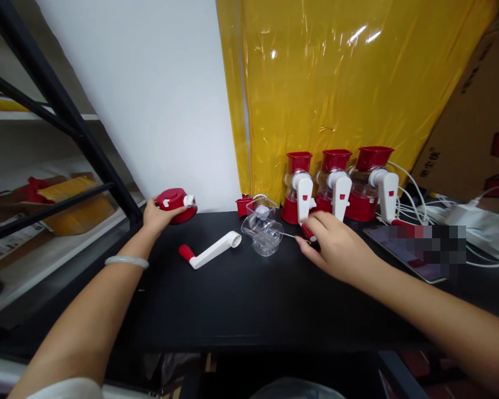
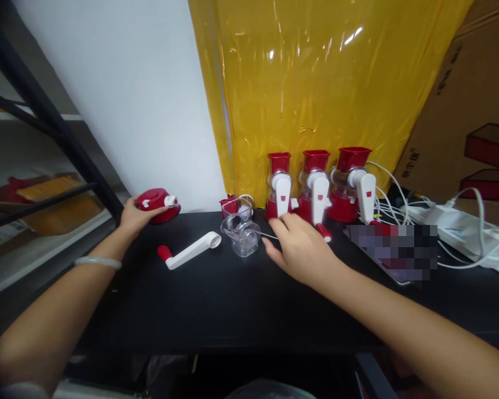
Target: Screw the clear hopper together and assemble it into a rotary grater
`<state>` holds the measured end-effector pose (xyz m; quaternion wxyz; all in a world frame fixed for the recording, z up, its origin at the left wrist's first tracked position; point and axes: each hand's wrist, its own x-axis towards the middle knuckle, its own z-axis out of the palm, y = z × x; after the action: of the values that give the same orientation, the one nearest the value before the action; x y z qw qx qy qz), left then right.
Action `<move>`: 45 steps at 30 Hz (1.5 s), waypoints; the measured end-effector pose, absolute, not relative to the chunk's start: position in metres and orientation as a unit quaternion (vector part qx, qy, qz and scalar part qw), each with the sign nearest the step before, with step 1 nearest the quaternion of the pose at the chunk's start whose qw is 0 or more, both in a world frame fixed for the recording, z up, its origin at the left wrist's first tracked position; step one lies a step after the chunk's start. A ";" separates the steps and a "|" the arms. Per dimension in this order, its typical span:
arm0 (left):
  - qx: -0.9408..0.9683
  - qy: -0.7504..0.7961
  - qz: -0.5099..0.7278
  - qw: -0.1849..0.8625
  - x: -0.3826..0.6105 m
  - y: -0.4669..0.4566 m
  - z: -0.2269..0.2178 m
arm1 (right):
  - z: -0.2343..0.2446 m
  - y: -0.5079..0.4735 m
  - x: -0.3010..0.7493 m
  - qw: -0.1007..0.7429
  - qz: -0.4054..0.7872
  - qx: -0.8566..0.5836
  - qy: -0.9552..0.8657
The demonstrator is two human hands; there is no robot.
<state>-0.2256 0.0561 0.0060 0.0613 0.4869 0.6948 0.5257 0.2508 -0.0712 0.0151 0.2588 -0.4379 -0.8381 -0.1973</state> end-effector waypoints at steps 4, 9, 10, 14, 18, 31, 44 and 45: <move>0.524 0.610 0.588 0.091 -0.192 0.020 0.037 | 0.059 -0.032 0.202 0.268 -0.122 -0.446 -0.845; 0.608 0.554 0.524 0.220 -0.142 -0.034 0.045 | 0.089 0.011 0.156 0.099 -0.022 -0.519 -0.848; 0.630 0.544 0.496 0.248 -0.133 -0.044 0.042 | 0.092 0.017 0.152 0.072 -0.010 -0.521 -0.850; 0.682 0.484 0.418 0.356 -0.107 -0.070 0.024 | 0.103 0.036 0.152 -0.015 0.030 -0.485 -0.874; 0.702 0.436 0.367 0.427 -0.094 -0.073 0.003 | 0.124 0.046 0.165 -0.041 0.083 -0.495 -0.864; 0.703 0.371 0.341 0.501 -0.063 -0.030 -0.022 | 0.207 0.050 0.218 0.044 0.054 -0.304 -0.950; 0.770 0.300 0.292 0.482 -0.060 -0.016 -0.020 | 0.208 0.029 0.188 0.012 0.059 -0.261 -0.964; 0.780 0.291 0.280 0.478 -0.063 -0.015 -0.017 | 0.210 0.027 0.187 0.011 0.066 -0.256 -0.964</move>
<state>-0.0631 -0.0152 -0.0167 0.4782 0.7800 0.2909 0.2798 0.1866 0.0273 0.2096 0.0105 -0.2556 -0.9645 0.0659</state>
